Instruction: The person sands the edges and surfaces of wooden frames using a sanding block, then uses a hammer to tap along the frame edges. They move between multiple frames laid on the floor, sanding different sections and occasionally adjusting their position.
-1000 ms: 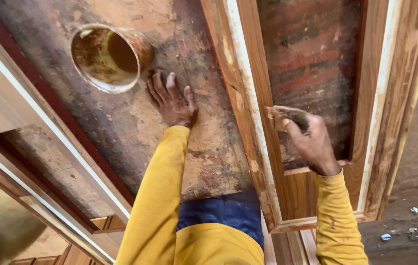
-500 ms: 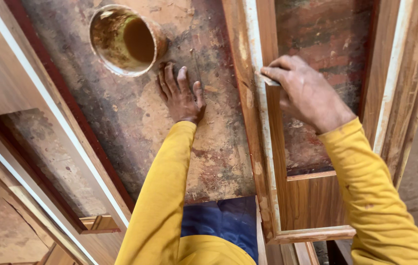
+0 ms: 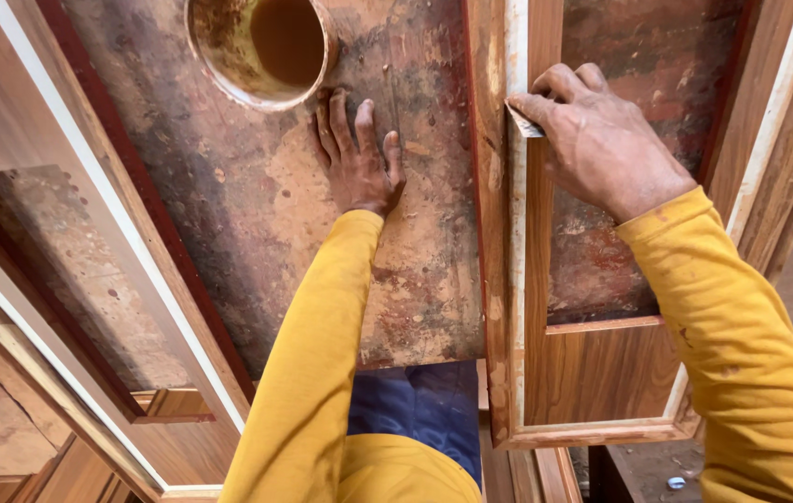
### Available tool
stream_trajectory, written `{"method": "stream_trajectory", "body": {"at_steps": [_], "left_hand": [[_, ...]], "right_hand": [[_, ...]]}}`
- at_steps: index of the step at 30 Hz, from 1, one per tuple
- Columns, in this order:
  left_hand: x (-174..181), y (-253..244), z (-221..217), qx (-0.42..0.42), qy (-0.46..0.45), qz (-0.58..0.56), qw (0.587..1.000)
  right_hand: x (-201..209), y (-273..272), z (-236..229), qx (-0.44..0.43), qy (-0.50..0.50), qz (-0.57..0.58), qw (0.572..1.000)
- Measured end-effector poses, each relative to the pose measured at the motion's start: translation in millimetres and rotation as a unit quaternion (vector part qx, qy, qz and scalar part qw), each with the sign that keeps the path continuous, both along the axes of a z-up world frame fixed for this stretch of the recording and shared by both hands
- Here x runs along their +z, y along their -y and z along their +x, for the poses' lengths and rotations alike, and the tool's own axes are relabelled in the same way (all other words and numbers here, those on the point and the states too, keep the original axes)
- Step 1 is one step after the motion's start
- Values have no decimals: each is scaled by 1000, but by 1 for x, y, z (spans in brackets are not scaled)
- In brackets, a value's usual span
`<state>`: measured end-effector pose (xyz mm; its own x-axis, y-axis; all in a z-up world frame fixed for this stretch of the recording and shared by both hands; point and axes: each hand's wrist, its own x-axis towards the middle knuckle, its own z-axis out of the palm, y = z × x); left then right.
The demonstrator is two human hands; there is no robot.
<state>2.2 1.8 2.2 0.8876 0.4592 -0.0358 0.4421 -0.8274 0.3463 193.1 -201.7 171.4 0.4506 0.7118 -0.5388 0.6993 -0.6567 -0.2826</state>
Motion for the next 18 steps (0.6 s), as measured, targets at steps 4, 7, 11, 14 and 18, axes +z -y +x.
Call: {"method": "stream_trajectory", "body": {"at_steps": [4,7,11,14,18], "left_hand": [[-5,-1,-3,-3,-5,10,1000],[-10,0,-3,-4,-15,12,1000],[-16,-2,-4,-10,-8,30,999],[-20,-1,-5,-7,6,30,999],[-19,1,-5,-6,17,29,999]], "right_hand": [[0,2,-7,10,20,15,1000],[4,6,-15,6,17,20,1000],[9,13,-34,0,7,-10,1000],[10,21,-50,-3,-6,-9,1000],[7,37,-75,7,-36,-78,996]]}}
